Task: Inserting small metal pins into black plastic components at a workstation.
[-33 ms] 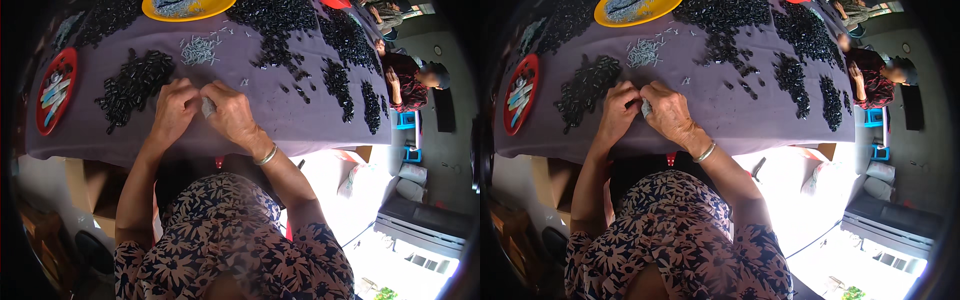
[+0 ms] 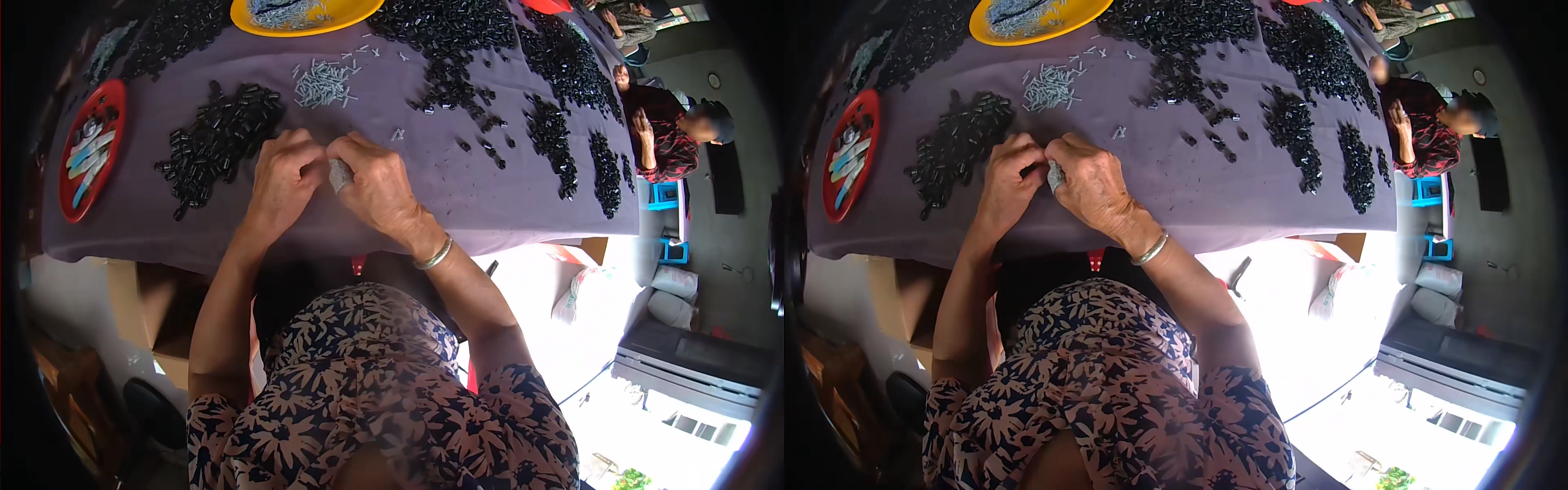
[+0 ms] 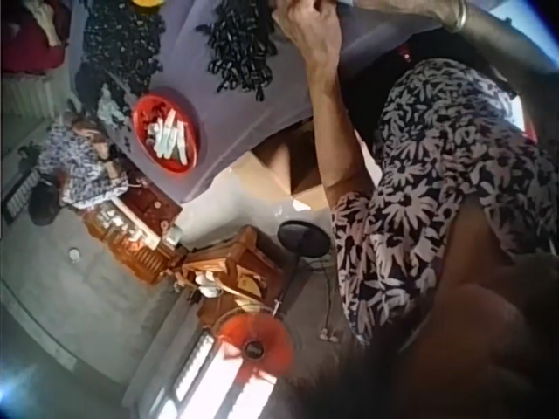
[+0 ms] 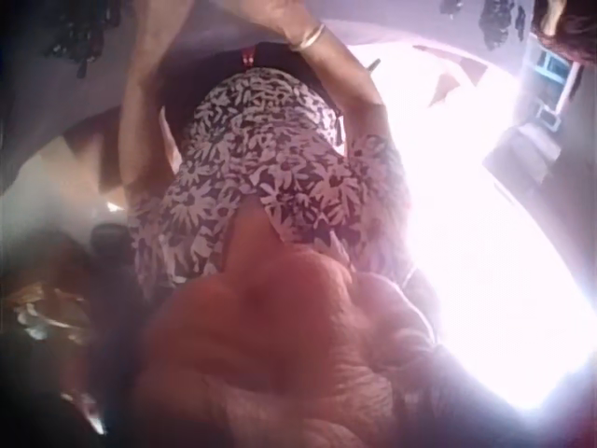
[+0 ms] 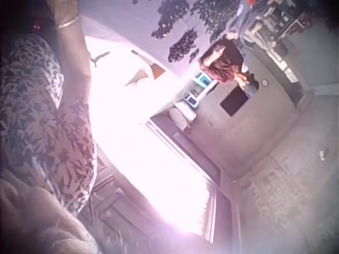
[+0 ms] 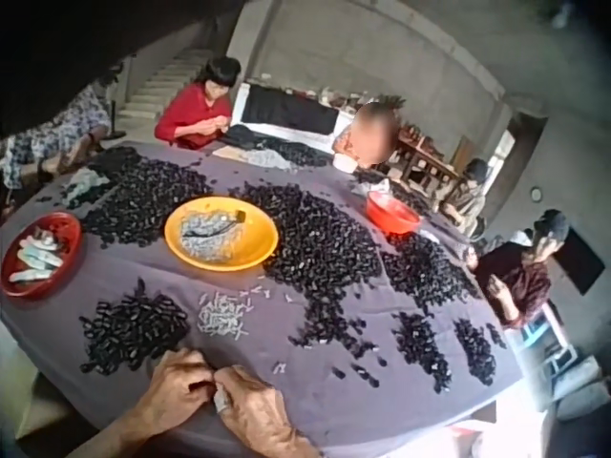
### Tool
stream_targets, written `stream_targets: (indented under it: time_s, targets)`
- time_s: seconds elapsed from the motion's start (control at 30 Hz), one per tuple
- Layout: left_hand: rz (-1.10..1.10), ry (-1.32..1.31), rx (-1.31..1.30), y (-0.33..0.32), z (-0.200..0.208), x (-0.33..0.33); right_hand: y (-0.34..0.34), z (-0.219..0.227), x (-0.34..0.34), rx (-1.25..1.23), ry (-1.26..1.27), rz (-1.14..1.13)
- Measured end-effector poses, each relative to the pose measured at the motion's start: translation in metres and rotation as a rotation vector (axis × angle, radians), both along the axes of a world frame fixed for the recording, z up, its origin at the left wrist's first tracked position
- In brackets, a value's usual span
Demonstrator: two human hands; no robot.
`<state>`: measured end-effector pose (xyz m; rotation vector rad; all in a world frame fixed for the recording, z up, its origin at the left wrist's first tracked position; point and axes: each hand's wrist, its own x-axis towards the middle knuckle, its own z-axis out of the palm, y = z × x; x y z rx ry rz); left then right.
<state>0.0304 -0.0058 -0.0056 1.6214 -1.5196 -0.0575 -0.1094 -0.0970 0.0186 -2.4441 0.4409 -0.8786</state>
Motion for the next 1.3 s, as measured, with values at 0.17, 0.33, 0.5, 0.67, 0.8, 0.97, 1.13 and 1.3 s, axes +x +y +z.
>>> stream_targets:
  time_s: [0.17,0.33,0.5,0.67,0.8,0.97,1.13,1.3]
  targets:
    - [-0.047,0.124,-0.002,0.002,0.005,0.001,-0.004,0.005,-0.021,0.19,-0.024,0.054]
    - [-0.158,0.173,0.016,0.004,0.008,-0.019,-0.042,0.013,-0.093,0.318,-0.094,-0.245]
    - [-0.101,0.135,0.028,0.001,0.004,-0.03,-0.108,0.024,-0.175,0.036,0.094,-0.647]
    - [-0.085,0.116,0.055,0.002,0.01,-0.03,-0.125,0.02,-0.198,0.058,0.158,-0.532]
    - [-0.068,0.098,0.059,0.004,0.009,-0.031,-0.122,0.014,-0.194,0.131,0.181,-0.512]
    - [-0.068,0.103,0.072,0.005,0.008,-0.03,-0.124,0.016,-0.18,-0.023,0.273,-0.38]
    - [-0.059,0.04,0.034,0.006,0.003,-0.029,-0.113,0.014,-0.178,-0.066,0.278,-0.391]
    - [-0.078,0.019,0.026,0.002,-0.002,-0.026,-0.09,0.014,-0.166,-0.042,0.258,-0.513]
